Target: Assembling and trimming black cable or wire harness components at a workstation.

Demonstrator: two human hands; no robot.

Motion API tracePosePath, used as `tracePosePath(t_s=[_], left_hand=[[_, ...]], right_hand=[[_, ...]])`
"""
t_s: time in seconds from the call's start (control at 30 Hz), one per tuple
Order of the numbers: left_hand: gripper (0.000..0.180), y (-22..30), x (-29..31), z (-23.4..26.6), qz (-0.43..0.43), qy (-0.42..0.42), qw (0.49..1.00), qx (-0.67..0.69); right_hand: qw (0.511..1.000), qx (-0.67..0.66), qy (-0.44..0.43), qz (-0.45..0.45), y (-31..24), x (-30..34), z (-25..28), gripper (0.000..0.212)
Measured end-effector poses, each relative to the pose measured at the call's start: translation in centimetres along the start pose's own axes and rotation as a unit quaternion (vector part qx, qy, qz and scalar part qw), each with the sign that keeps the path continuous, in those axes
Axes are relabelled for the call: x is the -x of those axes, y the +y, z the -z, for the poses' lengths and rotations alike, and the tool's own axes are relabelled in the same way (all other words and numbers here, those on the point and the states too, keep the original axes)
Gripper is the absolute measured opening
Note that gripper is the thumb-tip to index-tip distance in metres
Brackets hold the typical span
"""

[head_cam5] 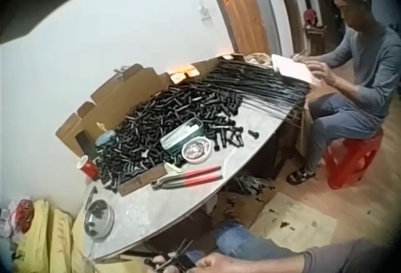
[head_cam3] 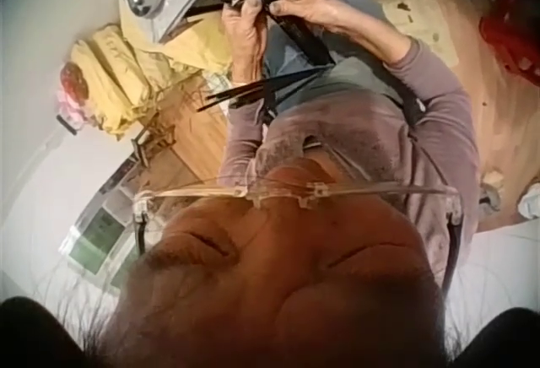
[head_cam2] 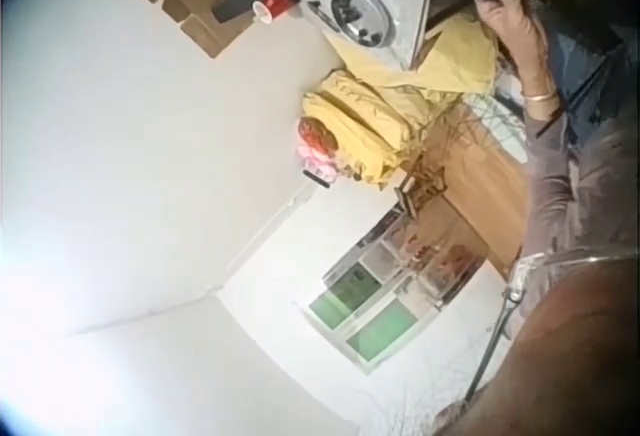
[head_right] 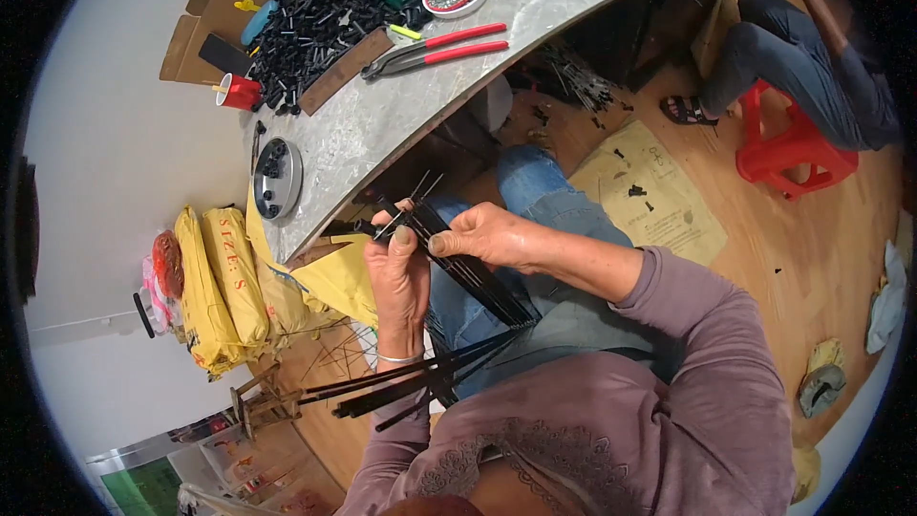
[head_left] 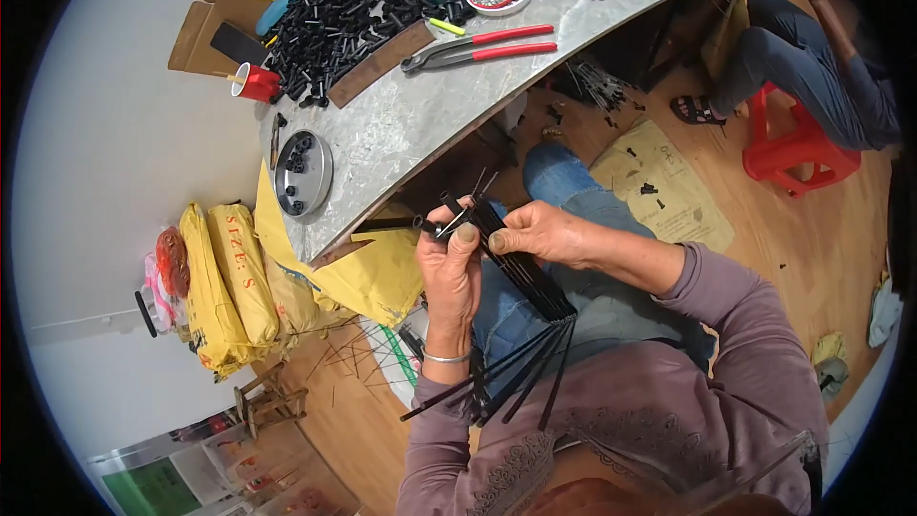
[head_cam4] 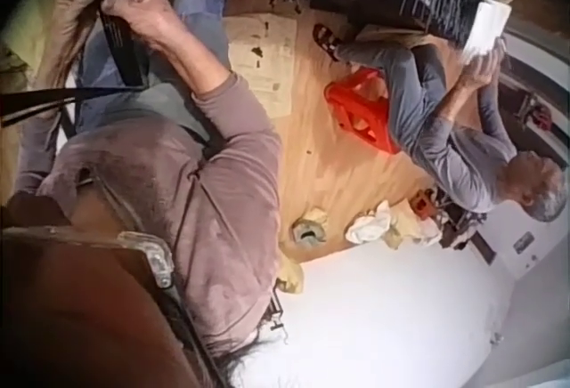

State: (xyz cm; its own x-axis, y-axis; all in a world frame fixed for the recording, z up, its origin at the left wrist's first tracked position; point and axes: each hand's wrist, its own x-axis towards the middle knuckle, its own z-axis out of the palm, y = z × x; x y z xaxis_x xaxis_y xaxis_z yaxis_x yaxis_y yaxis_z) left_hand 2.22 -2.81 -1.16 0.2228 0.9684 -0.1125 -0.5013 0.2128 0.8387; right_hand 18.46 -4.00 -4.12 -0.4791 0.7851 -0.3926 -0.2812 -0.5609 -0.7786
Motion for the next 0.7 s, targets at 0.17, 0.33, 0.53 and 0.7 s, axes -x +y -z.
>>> tracePosePath(t_s=[0.17,0.33,0.53,0.7], left_hand=[[0.02,0.8,0.1,-0.8,-0.035,0.05,0.98,-0.19],[0.01,2.0,0.4,-1.1,0.035,0.072,0.984,-0.16],[0.027,2.2,0.4,-0.1,-0.041,0.049,0.981,-0.185],[0.059,3.5,-3.7,0.9,-0.021,0.087,0.995,-0.043]], right_hand=[[0.985,0.035,0.019,0.166,-0.7,0.1,-0.2,0.024],[0.985,-0.082,-0.041,0.149,-2.5,0.1,-2.4,0.039],[0.981,-0.07,0.025,0.181,-1.7,0.2,-3.9,0.033],[0.983,-0.038,0.055,0.172,-2.0,0.1,-3.6,0.033]])
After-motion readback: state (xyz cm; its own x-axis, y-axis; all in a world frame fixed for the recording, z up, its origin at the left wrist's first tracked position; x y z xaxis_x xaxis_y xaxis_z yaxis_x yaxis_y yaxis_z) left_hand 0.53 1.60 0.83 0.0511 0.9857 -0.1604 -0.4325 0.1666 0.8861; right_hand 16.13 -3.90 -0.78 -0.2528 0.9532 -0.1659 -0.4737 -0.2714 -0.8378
